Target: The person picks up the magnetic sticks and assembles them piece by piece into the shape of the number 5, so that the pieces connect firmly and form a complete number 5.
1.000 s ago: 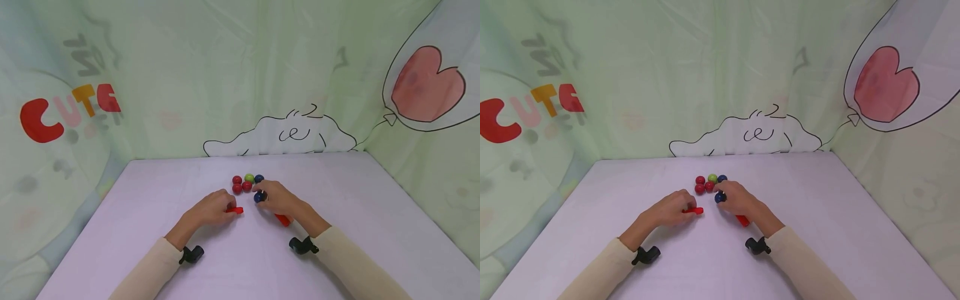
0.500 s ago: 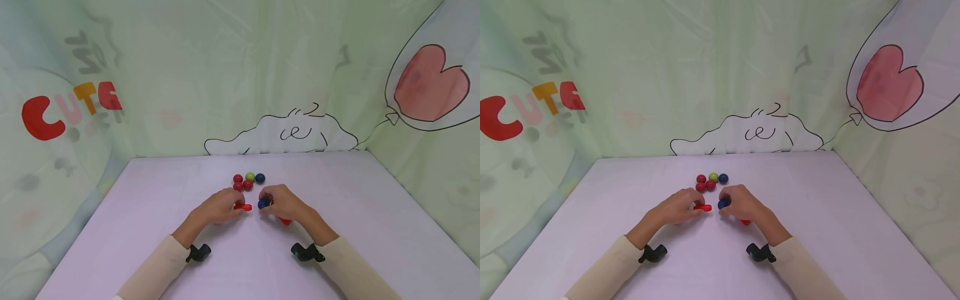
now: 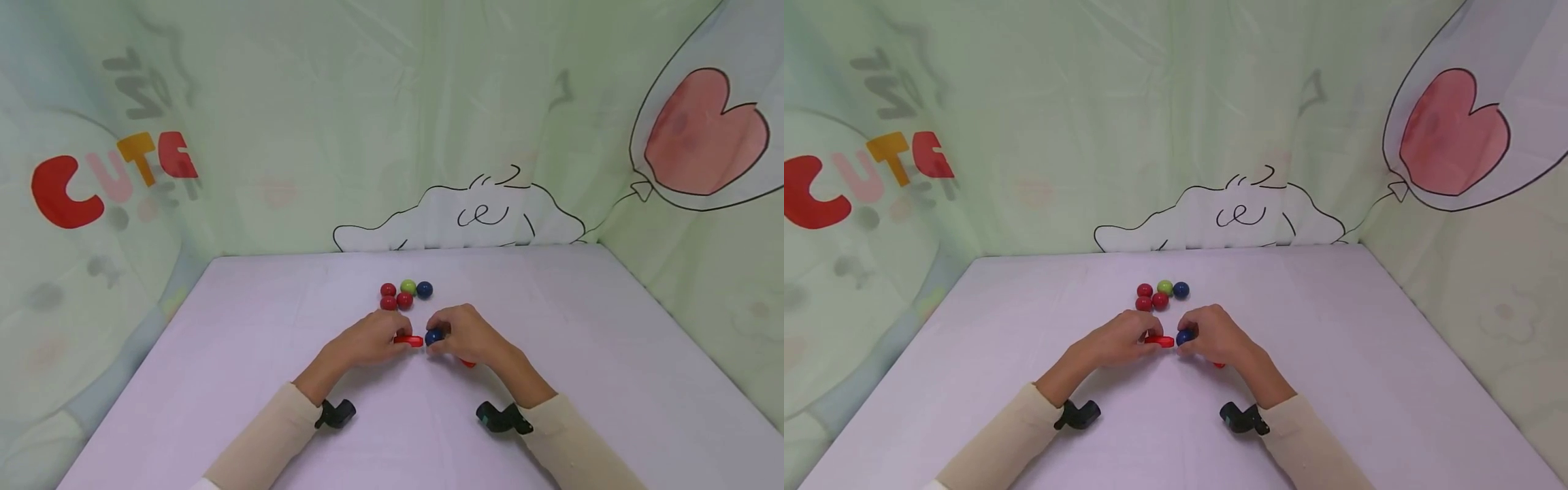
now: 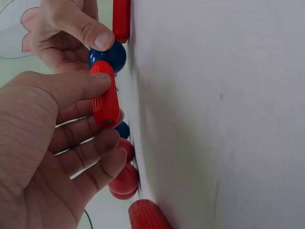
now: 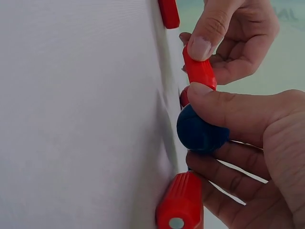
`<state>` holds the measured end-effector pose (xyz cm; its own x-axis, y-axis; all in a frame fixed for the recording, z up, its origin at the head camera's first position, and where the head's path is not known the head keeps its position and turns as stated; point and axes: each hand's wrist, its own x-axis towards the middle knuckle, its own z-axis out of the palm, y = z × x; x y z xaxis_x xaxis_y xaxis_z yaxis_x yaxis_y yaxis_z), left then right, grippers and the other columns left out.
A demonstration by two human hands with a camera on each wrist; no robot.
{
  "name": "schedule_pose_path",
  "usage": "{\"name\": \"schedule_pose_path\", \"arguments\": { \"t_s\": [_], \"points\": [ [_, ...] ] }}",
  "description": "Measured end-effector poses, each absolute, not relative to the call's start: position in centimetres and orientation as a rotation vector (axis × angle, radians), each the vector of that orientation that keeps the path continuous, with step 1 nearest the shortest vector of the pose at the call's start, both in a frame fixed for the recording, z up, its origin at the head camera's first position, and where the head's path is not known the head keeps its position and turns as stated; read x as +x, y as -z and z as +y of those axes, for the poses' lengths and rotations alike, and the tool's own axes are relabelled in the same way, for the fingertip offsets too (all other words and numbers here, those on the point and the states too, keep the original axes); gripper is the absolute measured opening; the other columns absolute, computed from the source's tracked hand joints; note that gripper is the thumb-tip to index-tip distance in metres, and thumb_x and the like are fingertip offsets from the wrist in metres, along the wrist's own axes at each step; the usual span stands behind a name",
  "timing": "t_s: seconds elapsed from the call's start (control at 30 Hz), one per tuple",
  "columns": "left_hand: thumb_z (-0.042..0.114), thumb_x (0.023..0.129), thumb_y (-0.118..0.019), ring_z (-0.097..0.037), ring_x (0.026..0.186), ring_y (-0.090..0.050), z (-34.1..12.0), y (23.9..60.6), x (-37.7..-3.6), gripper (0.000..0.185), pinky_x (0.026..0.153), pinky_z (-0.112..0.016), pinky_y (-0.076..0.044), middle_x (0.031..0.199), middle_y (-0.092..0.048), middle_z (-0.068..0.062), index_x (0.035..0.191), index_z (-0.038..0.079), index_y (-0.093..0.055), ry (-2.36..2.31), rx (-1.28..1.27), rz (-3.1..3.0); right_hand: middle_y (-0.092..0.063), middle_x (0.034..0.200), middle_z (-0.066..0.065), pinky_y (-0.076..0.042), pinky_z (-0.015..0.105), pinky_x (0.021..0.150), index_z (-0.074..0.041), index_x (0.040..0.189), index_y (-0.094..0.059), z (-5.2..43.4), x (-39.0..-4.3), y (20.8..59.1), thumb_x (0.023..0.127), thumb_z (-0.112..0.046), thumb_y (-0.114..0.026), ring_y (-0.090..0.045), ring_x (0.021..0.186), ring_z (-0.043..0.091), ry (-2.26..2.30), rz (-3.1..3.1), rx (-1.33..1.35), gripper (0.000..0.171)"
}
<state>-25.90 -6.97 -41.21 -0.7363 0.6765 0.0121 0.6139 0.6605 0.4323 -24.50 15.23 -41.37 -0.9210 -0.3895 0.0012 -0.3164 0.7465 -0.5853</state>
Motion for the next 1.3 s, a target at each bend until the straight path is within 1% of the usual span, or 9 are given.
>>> {"name": "schedule_pose_path", "arguments": {
  "t_s": [0.3,0.63,0.8,1.0,1.13,1.3],
  "points": [
    [0.017,0.093,-0.075,-0.01,0.078,-0.056,-6.5,41.6,-26.1,0.01,0.071,-0.018,-0.049,0.083,-0.061,0.007,0.102,0.013,-0.073,-0.631,1.065,2.705,-0.067,0.084,-0.005,-0.051,0.03,0.074,-0.011,0.101,-0.076,15.1,-24.5,41.5,0.076,-0.019,-0.091,-0.057,0.081,0.015,0.879,2.829,-0.624,0.03],
    [0.014,0.093,-0.073,-0.01,0.079,-0.057,-6.6,41.3,-26.0,0.013,0.071,-0.019,-0.05,0.086,-0.062,0.007,0.106,0.013,-0.073,-0.644,1.022,2.698,-0.067,0.086,-0.004,-0.051,0.03,0.074,-0.011,0.105,-0.075,15.3,-24.4,41.7,0.077,-0.022,-0.09,-0.057,0.082,0.016,0.887,2.825,-0.579,0.033],
    [0.02,0.094,-0.071,-0.011,0.084,-0.058,-7.1,40.9,-26.0,0.022,0.074,-0.023,-0.051,0.094,-0.065,0.007,0.115,0.014,-0.071,-0.643,0.966,2.703,-0.068,0.088,-0.004,-0.052,0.031,0.076,-0.011,0.105,-0.075,15.6,-24.5,41.9,0.077,-0.023,-0.09,-0.058,0.083,0.015,0.884,2.824,-0.575,0.034],
    [0.029,0.094,-0.072,-0.012,0.092,-0.058,-7.8,40.5,-26.8,0.029,0.078,-0.026,-0.053,0.098,-0.065,0.006,0.119,0.015,-0.069,-0.615,0.912,2.745,-0.068,0.089,-0.004,-0.051,0.032,0.078,-0.011,0.105,-0.075,15.7,-24.5,41.9,0.077,-0.023,-0.09,-0.057,0.084,0.016,0.877,2.826,-0.58,0.034],
    [0.03,0.093,-0.074,-0.014,0.096,-0.058,-8.0,40.1,-27.5,0.034,0.08,-0.029,-0.055,0.101,-0.064,0.003,0.122,0.015,-0.067,-0.57,0.843,2.818,-0.068,0.09,-0.004,-0.052,0.033,0.08,-0.011,0.106,-0.075,15.6,-24.4,41.9,0.078,-0.023,-0.09,-0.057,0.085,0.016,0.871,2.824,-0.564,0.034],
    [0.029,0.091,-0.077,-0.015,0.101,-0.058,-8.2,40.1,-28.4,0.037,0.085,-0.036,-0.057,0.109,-0.062,-0.001,0.123,0.016,-0.065,-0.513,0.721,2.94,-0.067,0.09,-0.003,-0.052,0.033,0.079,-0.012,0.106,-0.075,15.6,-24.4,41.8,0.078,-0.023,-0.09,-0.057,0.086,0.016,0.879,2.821,-0.557,0.034]
  ]
}}
